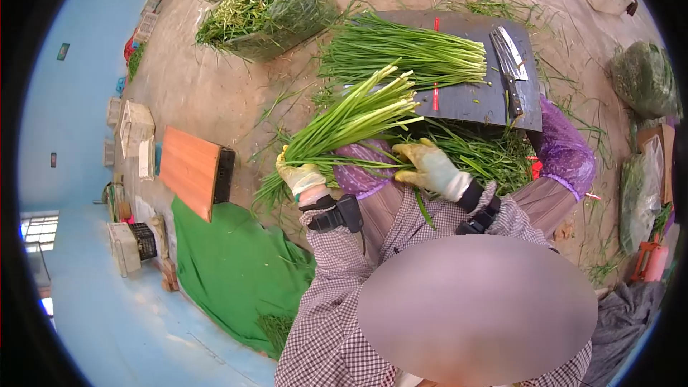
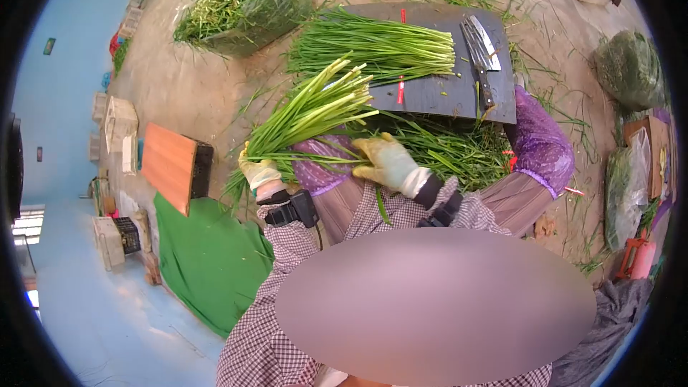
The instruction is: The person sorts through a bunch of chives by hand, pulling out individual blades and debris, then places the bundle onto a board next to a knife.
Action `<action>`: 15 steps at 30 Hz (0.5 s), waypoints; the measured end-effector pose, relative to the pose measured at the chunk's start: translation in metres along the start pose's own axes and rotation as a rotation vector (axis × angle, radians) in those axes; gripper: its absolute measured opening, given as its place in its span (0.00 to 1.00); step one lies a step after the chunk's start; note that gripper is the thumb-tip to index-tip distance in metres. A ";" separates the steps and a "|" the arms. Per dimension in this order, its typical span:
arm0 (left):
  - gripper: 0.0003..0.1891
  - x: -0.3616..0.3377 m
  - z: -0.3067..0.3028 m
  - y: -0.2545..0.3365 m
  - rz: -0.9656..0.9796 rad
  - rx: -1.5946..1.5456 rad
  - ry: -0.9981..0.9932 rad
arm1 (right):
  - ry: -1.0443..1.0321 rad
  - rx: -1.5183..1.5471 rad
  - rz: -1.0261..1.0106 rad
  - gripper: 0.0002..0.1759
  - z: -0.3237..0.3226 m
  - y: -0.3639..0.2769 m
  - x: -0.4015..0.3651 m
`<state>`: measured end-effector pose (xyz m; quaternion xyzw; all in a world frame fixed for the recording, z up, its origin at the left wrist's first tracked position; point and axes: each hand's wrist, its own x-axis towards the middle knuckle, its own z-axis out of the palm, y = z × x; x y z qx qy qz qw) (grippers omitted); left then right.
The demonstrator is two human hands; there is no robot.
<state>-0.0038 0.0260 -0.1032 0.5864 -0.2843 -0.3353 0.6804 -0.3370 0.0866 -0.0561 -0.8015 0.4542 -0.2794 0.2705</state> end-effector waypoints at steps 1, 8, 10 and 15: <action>0.20 0.010 -0.004 0.004 -0.049 -0.089 -0.044 | -0.110 0.073 0.076 0.21 -0.004 -0.006 0.009; 0.16 0.002 -0.011 -0.010 0.122 0.066 -0.044 | -0.001 -0.186 -0.036 0.11 -0.028 0.005 -0.020; 0.12 -0.006 -0.002 -0.003 0.117 0.075 0.034 | -0.059 -0.136 0.069 0.11 -0.037 0.026 -0.050; 0.12 0.007 -0.012 -0.002 -0.138 -0.291 -0.009 | -0.702 -0.685 0.543 0.28 -0.095 0.045 -0.076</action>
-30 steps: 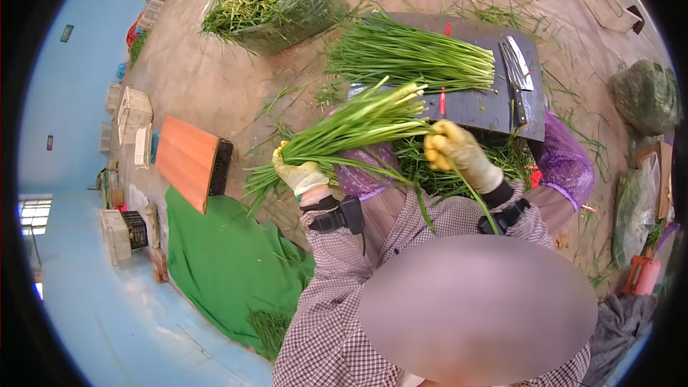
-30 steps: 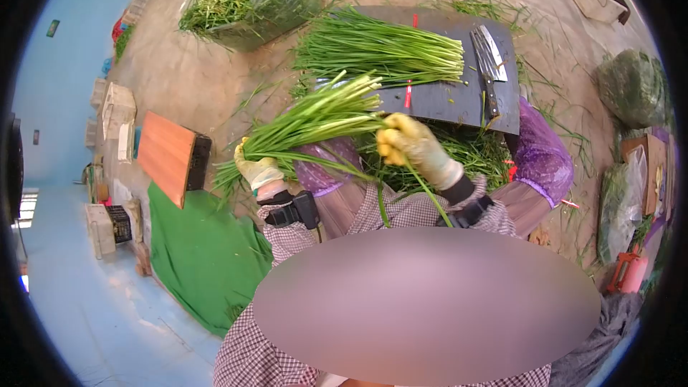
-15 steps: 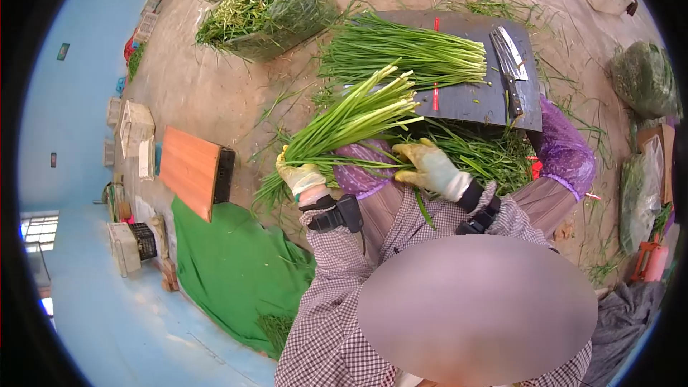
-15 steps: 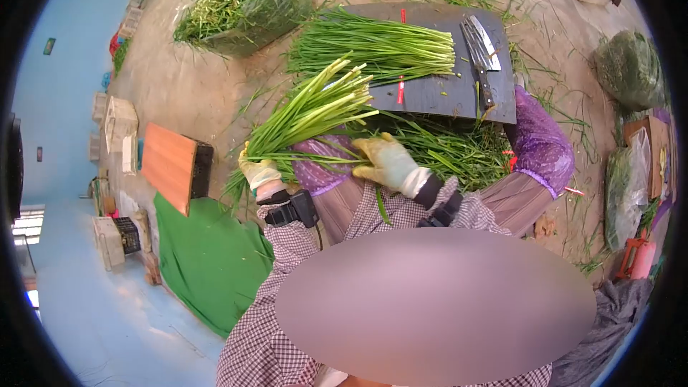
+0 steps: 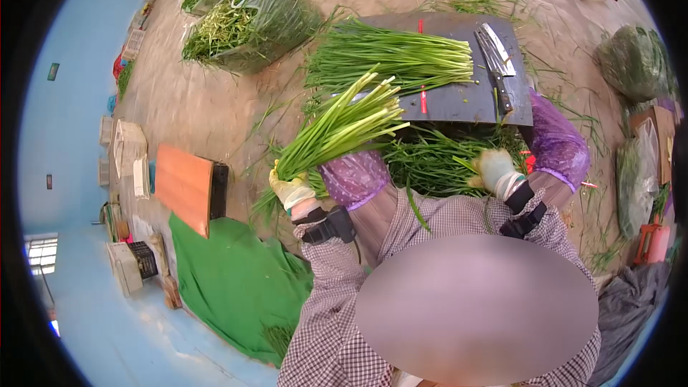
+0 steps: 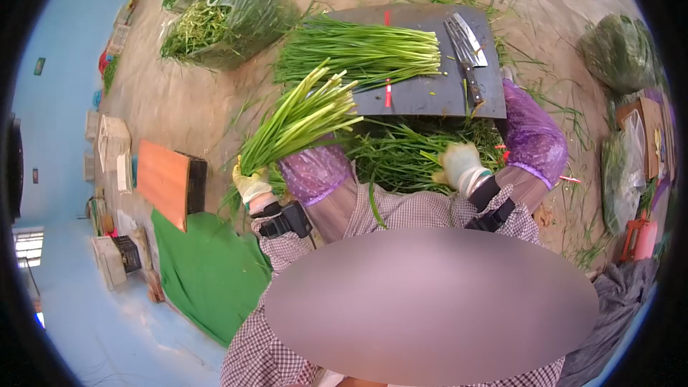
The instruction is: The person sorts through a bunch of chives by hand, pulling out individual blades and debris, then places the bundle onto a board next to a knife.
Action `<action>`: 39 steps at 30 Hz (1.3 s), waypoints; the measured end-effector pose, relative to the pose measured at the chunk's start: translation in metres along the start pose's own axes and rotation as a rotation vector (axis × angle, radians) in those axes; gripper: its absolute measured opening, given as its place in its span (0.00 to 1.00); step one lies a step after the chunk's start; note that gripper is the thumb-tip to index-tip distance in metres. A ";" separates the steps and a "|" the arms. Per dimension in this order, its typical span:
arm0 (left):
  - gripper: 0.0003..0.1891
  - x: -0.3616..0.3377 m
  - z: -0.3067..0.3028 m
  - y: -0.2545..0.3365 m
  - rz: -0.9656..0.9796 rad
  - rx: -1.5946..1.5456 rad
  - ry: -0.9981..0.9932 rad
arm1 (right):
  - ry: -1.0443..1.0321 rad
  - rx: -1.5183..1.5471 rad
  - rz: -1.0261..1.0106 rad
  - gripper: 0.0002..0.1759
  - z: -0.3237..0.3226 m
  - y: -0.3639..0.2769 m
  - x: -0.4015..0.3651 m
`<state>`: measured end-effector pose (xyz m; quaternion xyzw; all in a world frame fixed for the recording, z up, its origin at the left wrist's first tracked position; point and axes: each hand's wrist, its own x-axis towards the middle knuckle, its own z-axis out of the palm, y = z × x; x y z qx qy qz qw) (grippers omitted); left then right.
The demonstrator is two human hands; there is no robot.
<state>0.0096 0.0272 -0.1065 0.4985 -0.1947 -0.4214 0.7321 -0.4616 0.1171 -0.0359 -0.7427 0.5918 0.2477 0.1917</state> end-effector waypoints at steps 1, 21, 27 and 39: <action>0.11 0.004 -0.004 -0.003 -0.003 0.059 -0.037 | 0.205 0.071 0.034 0.31 -0.014 -0.003 0.000; 0.18 0.041 -0.054 -0.047 -0.056 0.088 -0.192 | -0.002 0.322 -0.080 0.23 0.017 0.015 -0.019; 0.18 0.024 -0.028 -0.023 -0.244 -0.164 -0.126 | 0.789 0.508 -0.268 0.30 -0.033 -0.073 0.058; 0.13 0.028 -0.038 -0.024 0.019 0.176 -0.274 | -0.182 0.193 -0.063 0.24 -0.004 -0.009 0.043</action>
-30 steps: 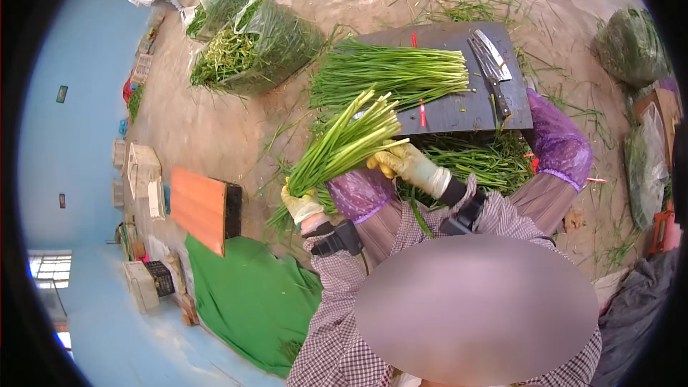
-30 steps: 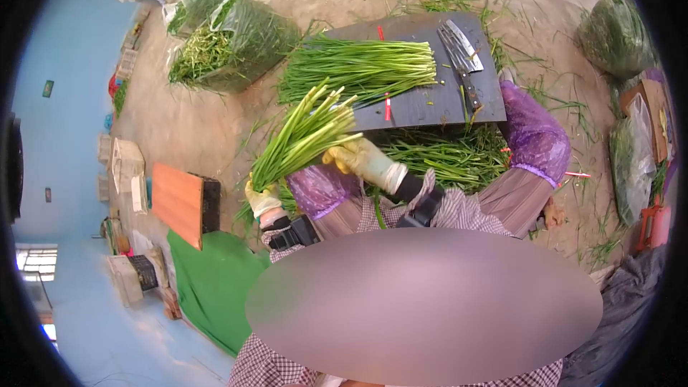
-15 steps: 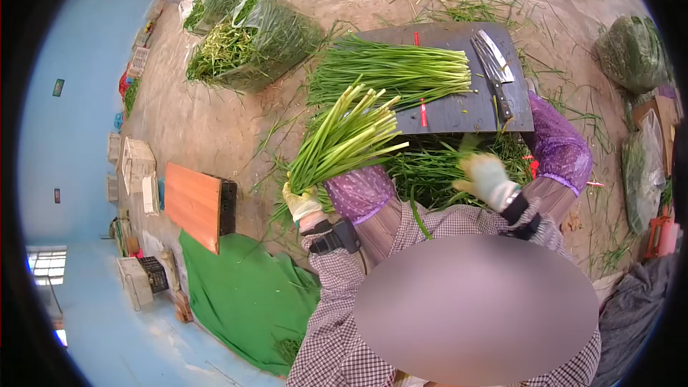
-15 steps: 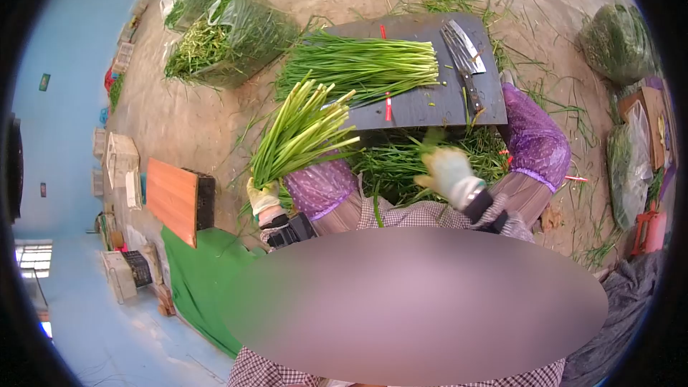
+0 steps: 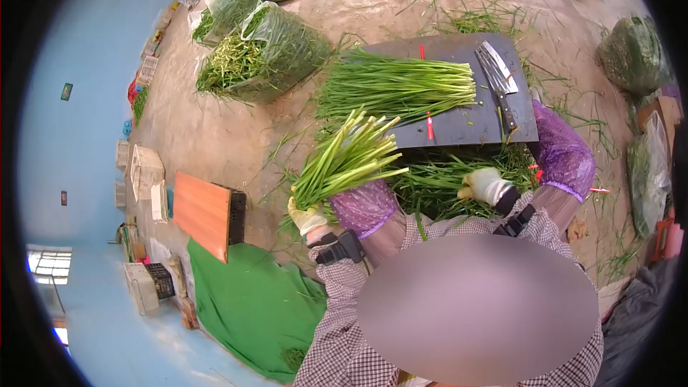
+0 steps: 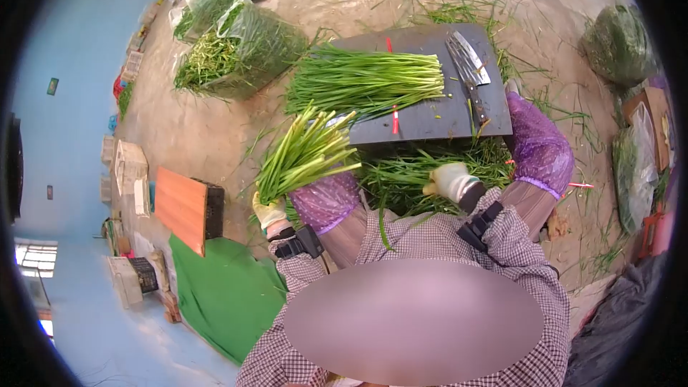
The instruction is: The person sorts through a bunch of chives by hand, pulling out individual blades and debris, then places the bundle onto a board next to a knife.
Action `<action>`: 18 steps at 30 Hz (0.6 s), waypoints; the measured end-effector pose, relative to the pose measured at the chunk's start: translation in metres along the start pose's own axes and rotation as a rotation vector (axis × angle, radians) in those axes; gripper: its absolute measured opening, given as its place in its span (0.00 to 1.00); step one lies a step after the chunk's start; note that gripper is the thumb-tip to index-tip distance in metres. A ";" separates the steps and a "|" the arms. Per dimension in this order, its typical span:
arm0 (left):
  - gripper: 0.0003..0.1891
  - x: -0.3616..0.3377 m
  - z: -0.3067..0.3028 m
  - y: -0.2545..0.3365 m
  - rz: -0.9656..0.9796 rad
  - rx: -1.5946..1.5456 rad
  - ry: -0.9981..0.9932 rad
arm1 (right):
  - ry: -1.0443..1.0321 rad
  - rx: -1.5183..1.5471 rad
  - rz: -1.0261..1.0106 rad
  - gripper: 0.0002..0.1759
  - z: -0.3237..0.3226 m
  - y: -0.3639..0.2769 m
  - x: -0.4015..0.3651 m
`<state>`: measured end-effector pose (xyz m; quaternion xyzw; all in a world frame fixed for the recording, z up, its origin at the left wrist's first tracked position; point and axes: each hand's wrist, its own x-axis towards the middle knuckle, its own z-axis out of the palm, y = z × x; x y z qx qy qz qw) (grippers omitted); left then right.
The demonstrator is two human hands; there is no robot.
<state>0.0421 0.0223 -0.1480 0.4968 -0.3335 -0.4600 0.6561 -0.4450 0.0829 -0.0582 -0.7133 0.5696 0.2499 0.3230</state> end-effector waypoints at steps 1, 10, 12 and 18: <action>0.13 -0.014 0.029 0.020 0.015 0.132 0.014 | 0.159 0.158 -0.046 0.25 -0.011 -0.004 -0.015; 0.23 -0.005 0.038 0.022 0.033 -0.251 0.009 | 0.573 1.587 -0.827 0.20 -0.065 -0.098 0.035; 0.21 -0.018 0.059 0.037 0.119 -0.116 0.080 | 0.553 1.552 -0.730 0.20 -0.065 -0.101 0.036; 0.15 -0.004 0.043 0.012 0.074 -0.080 0.145 | 0.681 1.774 -0.677 0.15 -0.062 -0.119 0.022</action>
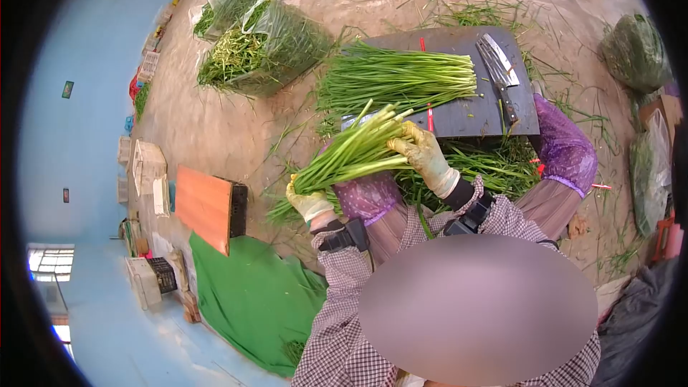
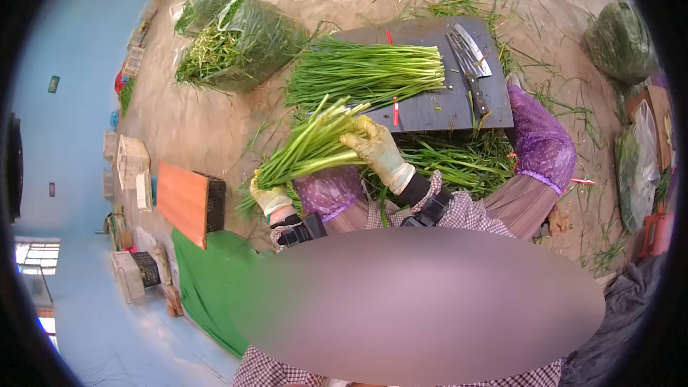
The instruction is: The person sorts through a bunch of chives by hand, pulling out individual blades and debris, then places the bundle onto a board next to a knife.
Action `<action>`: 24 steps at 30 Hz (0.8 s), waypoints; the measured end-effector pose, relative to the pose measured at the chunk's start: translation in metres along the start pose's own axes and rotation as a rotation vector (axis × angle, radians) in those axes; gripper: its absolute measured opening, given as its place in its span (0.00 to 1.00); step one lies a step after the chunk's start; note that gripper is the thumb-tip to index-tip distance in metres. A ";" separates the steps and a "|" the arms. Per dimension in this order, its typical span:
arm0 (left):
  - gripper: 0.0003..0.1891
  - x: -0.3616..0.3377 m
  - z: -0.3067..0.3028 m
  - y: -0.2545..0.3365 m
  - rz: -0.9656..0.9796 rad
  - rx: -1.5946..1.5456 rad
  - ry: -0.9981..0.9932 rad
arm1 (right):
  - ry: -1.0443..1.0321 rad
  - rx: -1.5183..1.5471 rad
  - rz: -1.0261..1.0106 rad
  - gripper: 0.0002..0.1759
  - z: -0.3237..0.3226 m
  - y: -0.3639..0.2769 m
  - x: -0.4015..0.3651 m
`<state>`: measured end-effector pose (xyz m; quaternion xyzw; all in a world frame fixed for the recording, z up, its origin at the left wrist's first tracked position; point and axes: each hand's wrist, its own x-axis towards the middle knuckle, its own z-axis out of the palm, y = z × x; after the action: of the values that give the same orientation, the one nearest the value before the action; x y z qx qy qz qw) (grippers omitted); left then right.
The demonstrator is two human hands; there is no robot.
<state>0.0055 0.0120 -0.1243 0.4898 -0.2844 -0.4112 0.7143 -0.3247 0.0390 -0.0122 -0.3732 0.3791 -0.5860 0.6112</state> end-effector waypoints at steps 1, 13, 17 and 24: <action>0.14 0.001 -0.001 -0.002 0.003 0.068 0.016 | 0.000 -0.056 -0.030 0.15 -0.001 -0.003 -0.003; 0.12 0.016 -0.024 -0.026 -0.084 -0.064 -0.053 | -0.236 -0.359 0.050 0.15 -0.122 -0.071 -0.024; 0.11 0.005 0.002 -0.009 -0.083 -0.215 -0.073 | -0.325 -0.288 -0.025 0.26 -0.060 -0.052 0.007; 0.12 -0.014 0.027 0.019 0.089 0.124 0.002 | -0.265 -0.731 -0.106 0.15 -0.011 -0.028 0.040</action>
<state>-0.0178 0.0152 -0.0969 0.5204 -0.3299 -0.3601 0.7005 -0.3457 -0.0022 0.0068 -0.6576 0.4609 -0.3899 0.4506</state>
